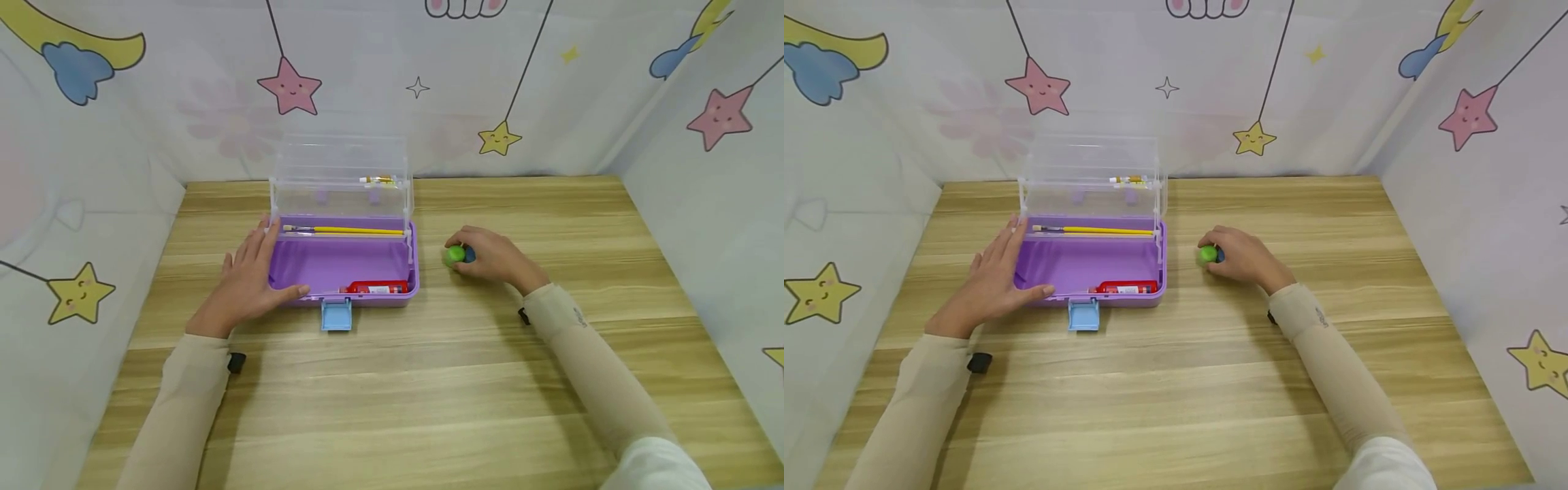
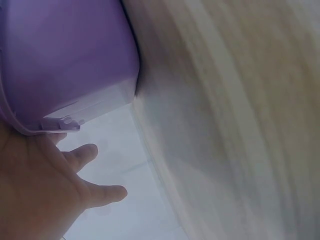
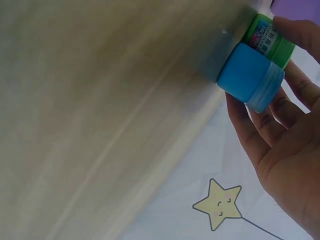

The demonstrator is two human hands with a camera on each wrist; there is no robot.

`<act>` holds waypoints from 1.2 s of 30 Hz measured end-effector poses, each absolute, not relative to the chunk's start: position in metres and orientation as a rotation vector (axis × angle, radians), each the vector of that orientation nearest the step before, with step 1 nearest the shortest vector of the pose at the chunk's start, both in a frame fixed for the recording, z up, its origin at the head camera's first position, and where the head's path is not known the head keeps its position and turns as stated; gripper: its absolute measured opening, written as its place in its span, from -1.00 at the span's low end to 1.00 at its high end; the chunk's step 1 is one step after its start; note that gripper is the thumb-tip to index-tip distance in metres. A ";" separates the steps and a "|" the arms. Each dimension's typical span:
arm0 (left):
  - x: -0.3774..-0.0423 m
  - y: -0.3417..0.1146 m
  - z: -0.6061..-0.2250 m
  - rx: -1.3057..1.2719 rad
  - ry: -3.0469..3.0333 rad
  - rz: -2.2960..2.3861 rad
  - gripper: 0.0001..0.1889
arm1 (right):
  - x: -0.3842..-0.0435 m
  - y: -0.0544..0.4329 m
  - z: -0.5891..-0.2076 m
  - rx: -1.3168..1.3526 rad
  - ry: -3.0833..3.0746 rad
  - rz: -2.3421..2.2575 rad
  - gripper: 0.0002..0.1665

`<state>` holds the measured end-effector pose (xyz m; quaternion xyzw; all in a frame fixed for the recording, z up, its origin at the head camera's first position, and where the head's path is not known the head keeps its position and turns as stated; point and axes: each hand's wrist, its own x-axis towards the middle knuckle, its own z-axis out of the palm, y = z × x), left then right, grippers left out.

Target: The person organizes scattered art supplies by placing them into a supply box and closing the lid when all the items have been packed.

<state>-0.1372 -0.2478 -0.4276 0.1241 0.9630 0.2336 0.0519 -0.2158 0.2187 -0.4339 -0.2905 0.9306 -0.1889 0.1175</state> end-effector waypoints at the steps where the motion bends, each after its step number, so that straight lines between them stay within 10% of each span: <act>1: -0.137 -0.248 -0.428 0.374 2.930 0.711 0.35 | -0.215 0.219 -0.435 -0.850 2.730 -0.555 -0.52; 36: -0.136 -0.246 -0.426 0.379 2.934 0.721 0.36 | -0.226 0.205 -0.417 -0.833 2.711 -0.685 -0.54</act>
